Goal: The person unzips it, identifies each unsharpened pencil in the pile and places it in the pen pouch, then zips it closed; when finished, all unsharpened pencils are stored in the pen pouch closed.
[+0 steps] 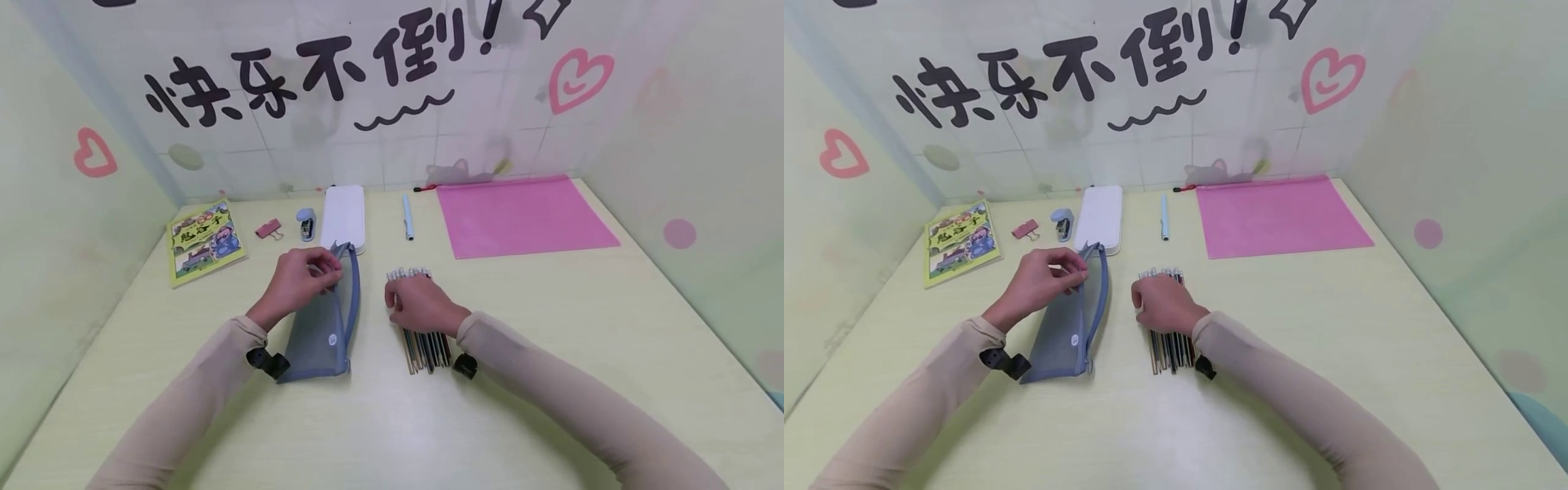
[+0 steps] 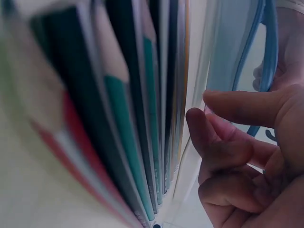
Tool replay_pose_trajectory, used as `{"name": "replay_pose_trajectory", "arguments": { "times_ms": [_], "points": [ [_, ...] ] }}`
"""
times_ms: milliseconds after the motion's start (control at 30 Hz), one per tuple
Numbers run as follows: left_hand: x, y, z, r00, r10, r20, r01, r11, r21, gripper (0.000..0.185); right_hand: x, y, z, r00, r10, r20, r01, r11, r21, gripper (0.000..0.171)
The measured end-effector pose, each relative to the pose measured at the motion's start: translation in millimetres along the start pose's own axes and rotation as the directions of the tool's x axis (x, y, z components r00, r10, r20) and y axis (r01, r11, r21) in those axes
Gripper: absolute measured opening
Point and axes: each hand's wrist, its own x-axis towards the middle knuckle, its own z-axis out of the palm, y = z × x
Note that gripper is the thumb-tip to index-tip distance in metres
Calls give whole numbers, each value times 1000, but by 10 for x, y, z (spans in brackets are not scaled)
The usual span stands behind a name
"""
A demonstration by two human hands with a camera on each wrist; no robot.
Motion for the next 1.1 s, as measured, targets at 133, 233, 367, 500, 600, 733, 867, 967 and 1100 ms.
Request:
{"name": "replay_pose_trajectory", "arguments": {
  "times_ms": [133, 233, 367, 500, 600, 733, 867, 967, 1100],
  "points": [
    [7, -9, -14, 1000, -31, 7, 31, 999, -22, 12, 81, -44, 26, 997, 72, 17, -71, 996, -61, 12],
    [-7, -18, -14, 998, -57, 11, 58, 998, -16, 13, 108, -111, 48, 993, 108, 45, -102, 989, -111, 15],
    [-37, -24, -15, 997, -74, 11, 74, 997, -11, 13, 123, -193, 80, 990, 114, 78, -102, 985, -142, 15],
    [-39, -16, -21, 998, -60, 3, 60, 998, -15, 12, 151, -242, 104, 988, 125, 88, -114, 986, -123, 15],
    [-25, -13, -18, 998, -64, 2, 64, 998, -25, 12, 177, -255, 127, 987, 138, 86, -132, 988, -75, 18],
    [-15, -2, 2, 997, -76, 17, 77, 996, -49, 13, 188, -237, 144, 984, 156, 80, -156, 988, -9, 25],
    [-12, 23, 23, 997, -74, 18, 75, 996, -57, 13, 173, -176, 71, 982, 185, 47, -190, 974, 126, 33],
    [-12, 38, 35, 998, -67, 9, 67, 996, -66, 14, 169, -124, -38, 982, 187, -30, -171, 946, 275, 35],
    [-19, 48, 57, 999, -49, 2, 49, 994, -98, 14, 187, -109, -178, 970, 176, -170, -86, 895, 437, 36]
  ]
}}
